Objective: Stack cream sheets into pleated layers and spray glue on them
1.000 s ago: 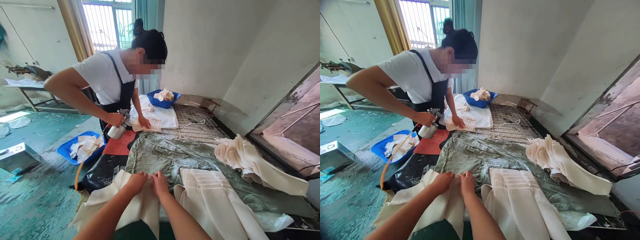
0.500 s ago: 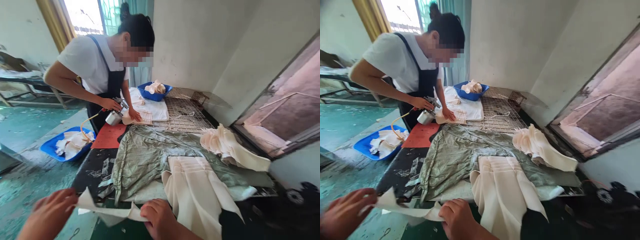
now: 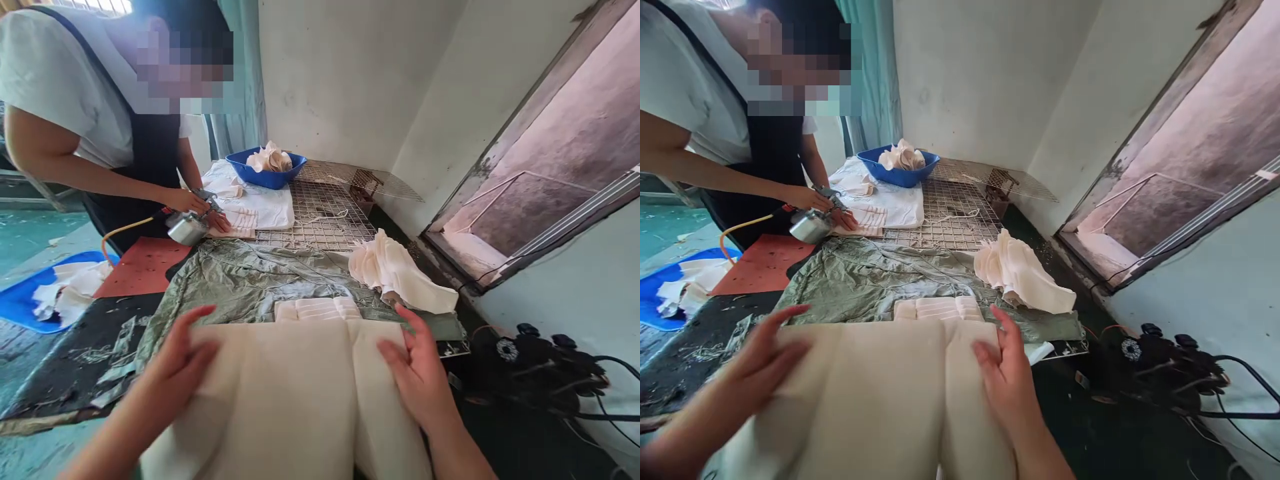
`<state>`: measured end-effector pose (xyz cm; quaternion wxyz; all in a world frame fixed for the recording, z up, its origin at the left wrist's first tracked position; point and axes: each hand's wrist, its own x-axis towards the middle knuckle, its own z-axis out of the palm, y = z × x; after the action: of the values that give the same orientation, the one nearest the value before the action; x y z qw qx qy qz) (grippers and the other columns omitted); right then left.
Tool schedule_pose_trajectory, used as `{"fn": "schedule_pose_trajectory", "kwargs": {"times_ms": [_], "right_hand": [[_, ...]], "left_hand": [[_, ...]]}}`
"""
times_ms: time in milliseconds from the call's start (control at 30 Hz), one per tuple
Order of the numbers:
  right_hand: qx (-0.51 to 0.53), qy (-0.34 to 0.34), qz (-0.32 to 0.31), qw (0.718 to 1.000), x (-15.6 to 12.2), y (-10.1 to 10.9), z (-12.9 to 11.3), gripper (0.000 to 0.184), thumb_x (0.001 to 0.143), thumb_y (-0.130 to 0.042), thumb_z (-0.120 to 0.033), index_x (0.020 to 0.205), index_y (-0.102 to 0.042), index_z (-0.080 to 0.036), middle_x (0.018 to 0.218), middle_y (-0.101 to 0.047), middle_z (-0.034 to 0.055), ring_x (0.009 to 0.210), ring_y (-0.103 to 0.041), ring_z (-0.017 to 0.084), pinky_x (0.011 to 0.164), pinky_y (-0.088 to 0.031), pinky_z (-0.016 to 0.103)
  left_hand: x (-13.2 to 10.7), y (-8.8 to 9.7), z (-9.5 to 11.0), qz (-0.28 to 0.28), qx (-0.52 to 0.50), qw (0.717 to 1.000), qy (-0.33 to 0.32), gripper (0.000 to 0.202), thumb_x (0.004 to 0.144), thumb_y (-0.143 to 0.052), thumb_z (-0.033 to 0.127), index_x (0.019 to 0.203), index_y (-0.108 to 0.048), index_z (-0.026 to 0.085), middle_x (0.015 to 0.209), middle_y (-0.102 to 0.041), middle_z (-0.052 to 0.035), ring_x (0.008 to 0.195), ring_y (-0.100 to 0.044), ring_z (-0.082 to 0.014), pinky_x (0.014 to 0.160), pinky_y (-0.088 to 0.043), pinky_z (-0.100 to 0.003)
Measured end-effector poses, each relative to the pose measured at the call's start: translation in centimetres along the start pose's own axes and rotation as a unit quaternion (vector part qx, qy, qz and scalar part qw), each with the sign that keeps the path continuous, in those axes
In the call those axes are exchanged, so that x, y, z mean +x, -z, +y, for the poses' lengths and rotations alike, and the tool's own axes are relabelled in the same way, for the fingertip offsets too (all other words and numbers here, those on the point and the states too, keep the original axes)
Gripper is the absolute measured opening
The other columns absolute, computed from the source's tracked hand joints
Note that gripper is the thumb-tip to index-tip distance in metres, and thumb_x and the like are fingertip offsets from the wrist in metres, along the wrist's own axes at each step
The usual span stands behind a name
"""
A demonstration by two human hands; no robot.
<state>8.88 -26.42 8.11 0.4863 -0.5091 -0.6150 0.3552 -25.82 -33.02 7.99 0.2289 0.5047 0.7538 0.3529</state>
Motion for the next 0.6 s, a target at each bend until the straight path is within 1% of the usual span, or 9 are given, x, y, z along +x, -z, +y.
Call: {"fn": "schedule_pose_trajectory", "kwargs": {"times_ms": [33,67,133,200,267,333,400,500,600], "right_hand": [[-0.031,-0.010,-0.027,0.999,1.7,1.2,2.1,0.051,0.080,-0.056,-0.039,0.126,-0.042,-0.023,0.089,-0.066,0.0046,0.076,-0.064,0.020,0.070,-0.052,0.034],[-0.076,-0.014,-0.052,0.996,3.3,2.0,4.4,0.046,0.077,-0.057,-0.037,0.121,-0.047,-0.023,0.087,-0.066,0.0036,0.077,-0.064,0.021,0.071,-0.051,0.035],[-0.148,-0.013,-0.099,0.984,5.6,2.7,9.5,0.031,0.072,-0.055,-0.032,0.102,-0.057,-0.024,0.083,-0.067,0.0019,0.077,-0.064,0.022,0.072,-0.050,0.036],[-0.170,0.004,-0.134,0.976,6.7,2.3,14.2,0.020,0.072,-0.050,-0.028,0.089,-0.058,-0.023,0.086,-0.068,0.0036,0.081,-0.064,0.022,0.074,-0.050,0.036],[-0.168,0.015,-0.148,0.975,6.7,1.3,17.7,0.016,0.073,-0.046,-0.027,0.084,-0.058,-0.022,0.087,-0.068,0.0062,0.083,-0.064,0.023,0.075,-0.050,0.035],[-0.161,0.016,-0.150,0.976,6.2,0.3,19.7,0.017,0.075,-0.044,-0.027,0.082,-0.058,-0.021,0.088,-0.068,0.0083,0.084,-0.064,0.024,0.075,-0.050,0.037],[-0.151,0.013,-0.152,0.977,5.7,-0.2,20.8,0.018,0.077,-0.043,-0.028,0.083,-0.058,-0.021,0.089,-0.067,0.0092,0.085,-0.064,0.025,0.075,-0.050,0.038],[-0.131,0.007,-0.151,0.980,5.5,-0.2,21.4,0.019,0.079,-0.041,-0.030,0.086,-0.057,-0.021,0.091,-0.067,0.0093,0.086,-0.064,0.024,0.077,-0.050,0.037],[-0.110,0.003,-0.150,0.983,5.6,0.0,22.0,0.021,0.081,-0.039,-0.032,0.089,-0.056,-0.021,0.093,-0.066,0.0089,0.086,-0.064,0.022,0.077,-0.051,0.035]], "left_hand": [[0.7,-2.9,1.4,-0.026,-0.014,1.000,-0.008,0.059,0.074,-0.041,0.044,0.129,-0.036,0.024,0.059,-0.043,0.0072,0.054,-0.045,-0.0143,0.055,-0.042,-0.025],[1.3,-5.9,2.4,-0.062,-0.023,0.998,-0.002,0.058,0.072,-0.040,0.038,0.126,-0.037,0.019,0.060,-0.045,0.0065,0.055,-0.046,-0.0146,0.057,-0.042,-0.026],[2.1,-11.4,2.8,-0.121,-0.012,0.992,0.040,0.056,0.068,-0.039,0.028,0.123,-0.039,0.015,0.060,-0.048,0.0052,0.054,-0.048,-0.0160,0.057,-0.042,-0.028],[2.3,-15.8,1.5,-0.106,-0.006,0.993,0.060,0.055,0.065,-0.040,0.022,0.119,-0.042,0.015,0.069,-0.055,0.0004,0.061,-0.053,-0.0181,0.064,-0.043,-0.031],[2.0,-18.5,-0.4,-0.069,-0.010,0.995,0.074,0.052,0.062,-0.043,0.021,0.114,-0.044,0.016,0.078,-0.059,-0.0029,0.067,-0.056,-0.0201,0.070,-0.043,-0.033],[1.6,-19.8,-1.9,-0.039,-0.010,0.994,0.098,0.049,0.063,-0.045,0.025,0.111,-0.045,0.018,0.076,-0.059,-0.0020,0.067,-0.057,-0.0216,0.069,-0.043,-0.035],[1.3,-20.2,-2.8,-0.011,-0.007,0.992,0.125,0.048,0.064,-0.046,0.032,0.109,-0.043,0.019,0.071,-0.058,0.0006,0.064,-0.058,-0.0219,0.066,-0.044,-0.036],[1.4,-20.1,-2.9,0.022,-0.007,0.989,0.149,0.046,0.063,-0.047,0.040,0.105,-0.040,0.021,0.066,-0.056,0.0034,0.060,-0.058,-0.0205,0.059,-0.044,-0.033],[1.6,-19.8,-2.6,0.037,-0.011,0.988,0.151,0.044,0.062,-0.047,0.042,0.100,-0.041,0.022,0.063,-0.055,0.0046,0.060,-0.058,-0.0189,0.056,-0.043,-0.029]]}}
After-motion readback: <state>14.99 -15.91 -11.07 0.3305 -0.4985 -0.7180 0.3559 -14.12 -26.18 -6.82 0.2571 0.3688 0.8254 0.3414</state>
